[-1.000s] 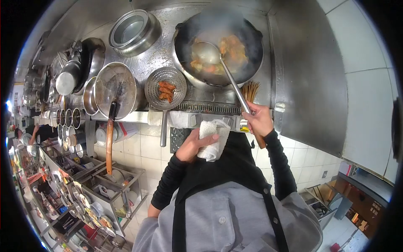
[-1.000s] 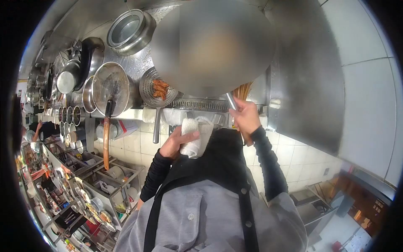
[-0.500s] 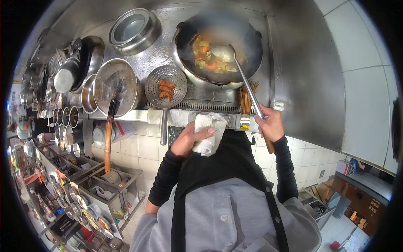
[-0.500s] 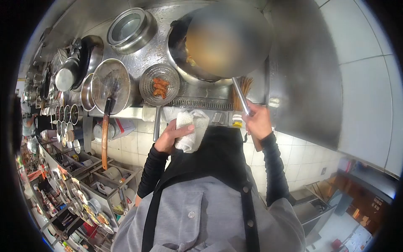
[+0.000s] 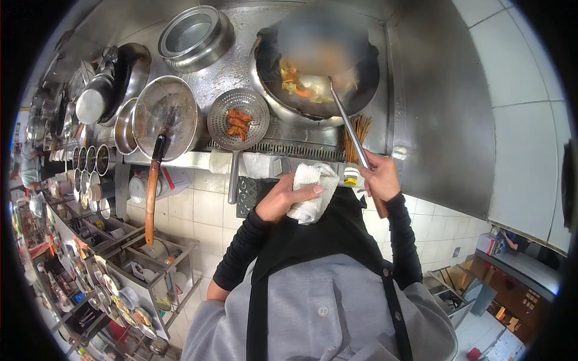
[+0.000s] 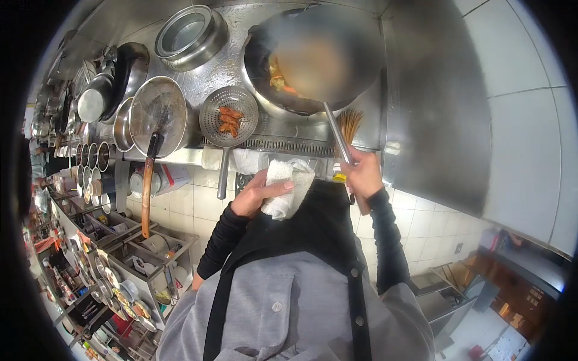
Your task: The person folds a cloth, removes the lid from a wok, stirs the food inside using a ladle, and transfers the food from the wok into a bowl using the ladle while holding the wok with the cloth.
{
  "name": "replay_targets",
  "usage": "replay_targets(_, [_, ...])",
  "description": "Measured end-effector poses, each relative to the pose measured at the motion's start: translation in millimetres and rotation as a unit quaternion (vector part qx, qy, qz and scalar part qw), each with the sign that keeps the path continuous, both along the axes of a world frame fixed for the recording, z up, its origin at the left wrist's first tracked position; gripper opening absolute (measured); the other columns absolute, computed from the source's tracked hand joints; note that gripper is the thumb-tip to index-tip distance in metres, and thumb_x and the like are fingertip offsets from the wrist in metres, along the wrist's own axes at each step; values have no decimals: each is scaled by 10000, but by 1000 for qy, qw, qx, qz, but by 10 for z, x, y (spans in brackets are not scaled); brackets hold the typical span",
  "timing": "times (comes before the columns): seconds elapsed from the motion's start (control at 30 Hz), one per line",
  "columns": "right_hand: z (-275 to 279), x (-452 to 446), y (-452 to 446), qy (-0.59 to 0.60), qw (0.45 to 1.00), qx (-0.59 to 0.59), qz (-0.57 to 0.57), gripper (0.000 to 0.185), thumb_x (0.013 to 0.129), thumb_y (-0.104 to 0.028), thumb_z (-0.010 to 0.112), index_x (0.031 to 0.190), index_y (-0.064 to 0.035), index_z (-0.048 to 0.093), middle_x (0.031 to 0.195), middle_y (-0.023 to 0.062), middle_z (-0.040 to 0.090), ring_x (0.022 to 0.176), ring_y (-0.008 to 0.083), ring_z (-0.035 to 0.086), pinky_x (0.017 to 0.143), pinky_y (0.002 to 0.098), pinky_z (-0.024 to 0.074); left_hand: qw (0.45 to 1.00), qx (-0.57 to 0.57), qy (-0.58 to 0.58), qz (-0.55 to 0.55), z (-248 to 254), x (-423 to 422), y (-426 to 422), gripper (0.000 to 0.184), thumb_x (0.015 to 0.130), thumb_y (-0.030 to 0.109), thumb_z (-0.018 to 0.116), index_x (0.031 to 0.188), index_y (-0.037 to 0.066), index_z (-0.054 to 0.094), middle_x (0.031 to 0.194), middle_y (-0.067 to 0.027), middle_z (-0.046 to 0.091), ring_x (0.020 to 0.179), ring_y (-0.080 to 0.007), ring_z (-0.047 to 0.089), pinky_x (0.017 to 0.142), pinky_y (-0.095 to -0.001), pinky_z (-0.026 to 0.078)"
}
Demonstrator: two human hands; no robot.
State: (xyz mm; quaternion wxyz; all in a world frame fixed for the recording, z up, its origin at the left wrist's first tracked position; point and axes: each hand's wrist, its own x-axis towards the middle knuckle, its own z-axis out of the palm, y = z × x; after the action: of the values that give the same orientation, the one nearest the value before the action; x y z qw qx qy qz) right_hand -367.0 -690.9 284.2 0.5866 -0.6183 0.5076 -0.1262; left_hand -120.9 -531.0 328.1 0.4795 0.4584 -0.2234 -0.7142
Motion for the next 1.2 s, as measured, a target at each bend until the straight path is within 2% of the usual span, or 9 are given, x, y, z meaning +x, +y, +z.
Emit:
replay_targets(0.1, [232, -9, 7, -26, 999, 45, -2, 499, 925, 18, 646, 1419, 56, 590, 701, 29, 589, 418, 93, 520, 375, 280, 435, 1000, -1, 9, -2, -47, -24, 0, 547, 932, 279, 749, 1345, -46, 599, 1172, -95, 697, 1046, -162, 641, 936, -302, 485])
replay_targets(0.2, [-22, -14, 7, 19, 998, -52, 34, 504, 902, -30, 639, 1406, -46, 647, 590, 33, 617, 437, 118, 590, 409, 295, 483, 999, 23, 39, -15, 0, -25, -30, 535, 937, 270, 740, 1347, -43, 596, 1169, -89, 696, 1040, -162, 642, 927, -300, 486])
replay_targets(0.57, [100, 47, -54, 63, 995, -58, 59, 489, 904, -32, 637, 1392, -32, 649, 623, 66, 648, 444, 118, 593, 435, 303, 513, 1000, 11, 7, -2, -45, -53, -9, 564, 935, 265, 738, 1365, -63, 579, 1208, -113, 685, 1059, -175, 643, 939, -296, 483])
replay_targets(0.67, [199, -87, -29, 33, 998, -1, 52, 493, 900, -13, 642, 1392, -42, 656, 628, 50, 639, 447, 113, 589, 425, 295, 498, 1000, 18, 9, 5, -48, -83, 35, 550, 938, 253, 732, 1359, -68, 580, 1203, -116, 685, 1065, -177, 646, 935, -300, 489])
replay_targets(0.8, [36, -177, -53, -7, 998, 53, 22, 471, 931, 20, 660, 1399, 39, 616, 677, 31, 585, 419, 116, 552, 362, 287, 425, 997, 49, 58, 31, -38, -77, 26, 547, 934, 251, 738, 1352, -67, 584, 1190, -116, 687, 1054, -179, 651, 922, -305, 498])
replay_targets(0.93, [17, -65, -212, -76, 987, 144, 9, 282, 938, -32, 654, 1205, 49, 694, 623, 11, 577, 437, 98, 524, 395, 262, 408, 999, 28, -10, 11, -92, -74, 35, 521, 936, 240, 729, 1342, -57, 595, 1182, -123, 690, 1023, -193, 664, 907, -310, 510])
replay_targets(0.97, [-166, -61, -206, -96, 984, 147, -19, 235, 942, -61, 658, 1151, 42, 689, 677, 22, 585, 465, 94, 510, 395, 266, 391, 998, 55, 36, -9, -34, -42, 23, 523, 931, 241, 733, 1339, -57, 598, 1179, -118, 690, 1042, -186, 657, 926, -307, 499])
replay_targets(1.07, [-301, -89, -233, -150, 954, 244, -90, 275, 937, -79, 670, 1182, 47, 672, 757, 45, 611, 504, 91, 504, 402, 260, 368, 999, 25, 10, 18, -97, -91, 29, 515, 928, 246, 738, 1325, -55, 607, 1162, -111, 695, 1034, -182, 657, 918, -307, 500])
replay_targets(1.2, [-391, -35, -136, -197, 941, 239, -136, 336, 946, -105, 667, 1245, 48, 655, 811, 50, 617, 515, 91, 484, 418, 243, 347, 996, 50, 42, 58, -67, -90, 70, 496, 934, 228, 733, 1326, -52, 613, 1171, -120, 699, 1011, -198, 671, 891, -303, 514])
